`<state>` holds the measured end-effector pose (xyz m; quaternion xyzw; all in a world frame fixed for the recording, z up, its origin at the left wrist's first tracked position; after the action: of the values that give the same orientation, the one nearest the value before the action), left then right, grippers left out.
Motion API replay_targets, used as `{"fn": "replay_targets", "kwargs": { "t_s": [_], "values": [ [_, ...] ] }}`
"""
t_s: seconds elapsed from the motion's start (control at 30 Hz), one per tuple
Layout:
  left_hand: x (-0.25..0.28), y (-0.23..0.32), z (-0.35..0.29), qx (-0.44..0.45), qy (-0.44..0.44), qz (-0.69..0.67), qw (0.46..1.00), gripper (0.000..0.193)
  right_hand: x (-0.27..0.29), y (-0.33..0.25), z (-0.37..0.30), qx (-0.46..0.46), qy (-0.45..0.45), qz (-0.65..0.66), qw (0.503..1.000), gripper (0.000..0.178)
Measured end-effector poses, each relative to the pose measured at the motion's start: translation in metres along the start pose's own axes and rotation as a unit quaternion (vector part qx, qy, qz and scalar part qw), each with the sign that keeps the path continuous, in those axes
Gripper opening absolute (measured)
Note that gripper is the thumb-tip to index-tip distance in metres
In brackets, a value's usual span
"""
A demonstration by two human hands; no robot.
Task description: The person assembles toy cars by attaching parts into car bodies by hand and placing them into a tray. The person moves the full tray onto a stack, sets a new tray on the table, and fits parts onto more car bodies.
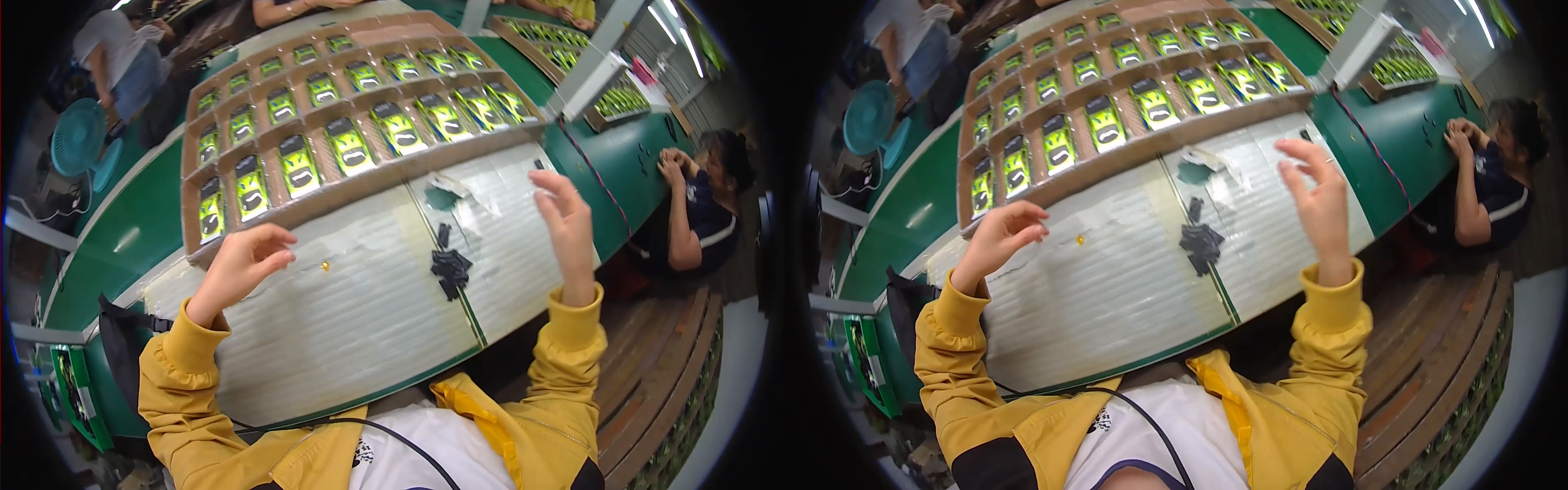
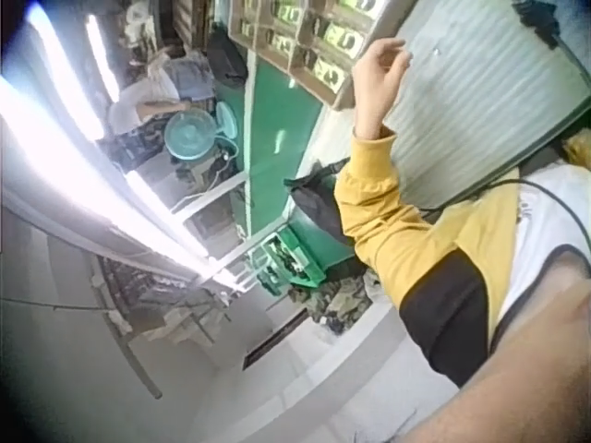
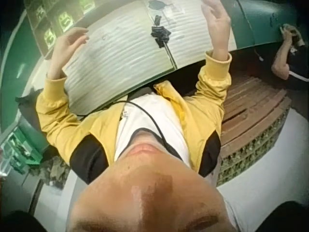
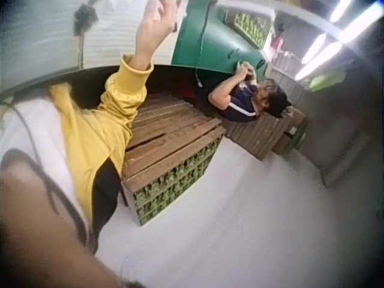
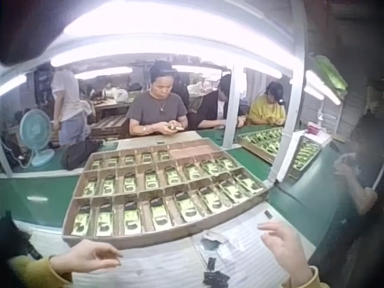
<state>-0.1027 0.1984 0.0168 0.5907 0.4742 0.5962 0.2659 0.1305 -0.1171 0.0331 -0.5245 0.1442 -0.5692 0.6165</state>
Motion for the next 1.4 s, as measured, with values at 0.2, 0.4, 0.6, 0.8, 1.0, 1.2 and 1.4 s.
{"fn": "replay_targets", "kwargs": {
  "t_s": [0.2,0.4,0.6,0.8,1.0,1.2,1.4],
  "values": [
    [-0.096,0.048,0.066,-0.31,-0.031,0.182,0.933,0.022,-0.029,0.007,-0.098,-0.066,0.091,0.051,0.992,0.012],
    [-0.151,0.039,0.1,-0.478,-0.003,0.298,0.826,0.022,-0.042,0.004,-0.119,-0.067,0.102,0.107,0.987,0.011],
    [-0.13,0.02,0.062,-0.411,0.038,0.246,0.877,0.019,-0.045,-0.022,-0.063,0.001,0.014,0.025,1.0,0.012],
    [-0.106,0.0,0.02,-0.327,0.036,0.276,0.903,0.02,-0.146,-0.065,0.031,0.146,-0.171,-0.002,0.974,0.014],
    [-0.114,-0.012,0.014,-0.293,0.014,0.318,0.901,0.018,-0.302,-0.12,0.05,0.237,-0.348,-0.154,0.894,0.031],
    [-0.112,-0.006,0.007,-0.428,0.163,0.072,0.886,0.023,-0.39,-0.149,0.03,0.193,-0.325,-0.351,0.857,0.054],
    [-0.112,-0.011,0.0,-0.381,0.149,0.036,0.912,0.024,-0.384,-0.16,0.035,0.233,-0.306,-0.427,0.818,0.058]
  ]
}}
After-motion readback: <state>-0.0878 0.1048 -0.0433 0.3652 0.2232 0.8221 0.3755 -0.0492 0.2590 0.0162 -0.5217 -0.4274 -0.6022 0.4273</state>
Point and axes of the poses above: each hand's wrist, its own z-axis towards the middle knuckle, its own x-axis out of the back of the hand, y = z × x, the point moved 2 cm from there along z, towards the middle knuckle, and after that the axes turned 2 degrees about x, right-handed, at the moved point
